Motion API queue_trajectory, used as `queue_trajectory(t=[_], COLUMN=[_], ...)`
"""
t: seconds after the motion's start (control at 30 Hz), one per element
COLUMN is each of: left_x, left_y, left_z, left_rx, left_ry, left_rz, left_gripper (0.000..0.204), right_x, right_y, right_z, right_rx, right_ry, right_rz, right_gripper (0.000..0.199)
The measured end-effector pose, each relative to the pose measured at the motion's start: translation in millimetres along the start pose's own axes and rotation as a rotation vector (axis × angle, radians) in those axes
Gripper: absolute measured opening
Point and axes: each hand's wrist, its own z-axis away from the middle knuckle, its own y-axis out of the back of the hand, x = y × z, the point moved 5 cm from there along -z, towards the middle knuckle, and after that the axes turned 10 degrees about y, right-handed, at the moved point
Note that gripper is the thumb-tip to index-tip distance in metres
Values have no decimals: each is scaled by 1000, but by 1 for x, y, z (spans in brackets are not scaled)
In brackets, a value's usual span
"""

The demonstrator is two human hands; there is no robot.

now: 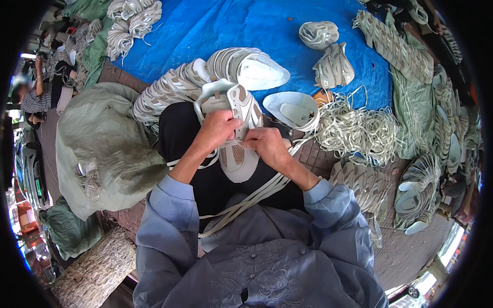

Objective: The person is sitting on a blue tarp outdoors, lacing a white sneaker with a long white shoelace. They repeatedly thread the lace through the eyelets, pull it tight, and adjust the tension, working on a single shoe throughout the clip.

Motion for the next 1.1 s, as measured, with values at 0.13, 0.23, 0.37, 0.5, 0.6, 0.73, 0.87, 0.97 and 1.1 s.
queue_trajectory(t=[0.13,0.23,0.37,0.5,0.6,0.73,0.87,0.97,1.1], left_x=[2,1,1,10,16,11,19,19,22], left_y=[-2,-4,-6,-10,-10,-11,-11,-11,-2], left_z=[2,0,0,6,8,2,1,4,5], left_rx=[83,119,173,286,257,142,150,127,-27], left_ry=[-13,-56,-113,-199,-222,-216,-336,-338,-212], left_rz=[80,96,96,-61,-38,-33,-194,-268,-228], left_gripper=[25,25,23,22,23,23,23,22,19], right_x=[5,1,-15,-14,-15,-2,11,8,-5], right_y=[3,4,-5,-14,-10,-6,-1,-6,5], right_z=[-6,-9,-11,-7,-7,0,-11,-10,-3], right_rx=[39,37,42,163,275,187,130,179,140], right_ry=[-15,151,243,256,254,223,114,208,373], right_rz=[98,270,716,782,635,346,181,426,306], right_gripper=[15,14,13,13,12,10,9,9,24])
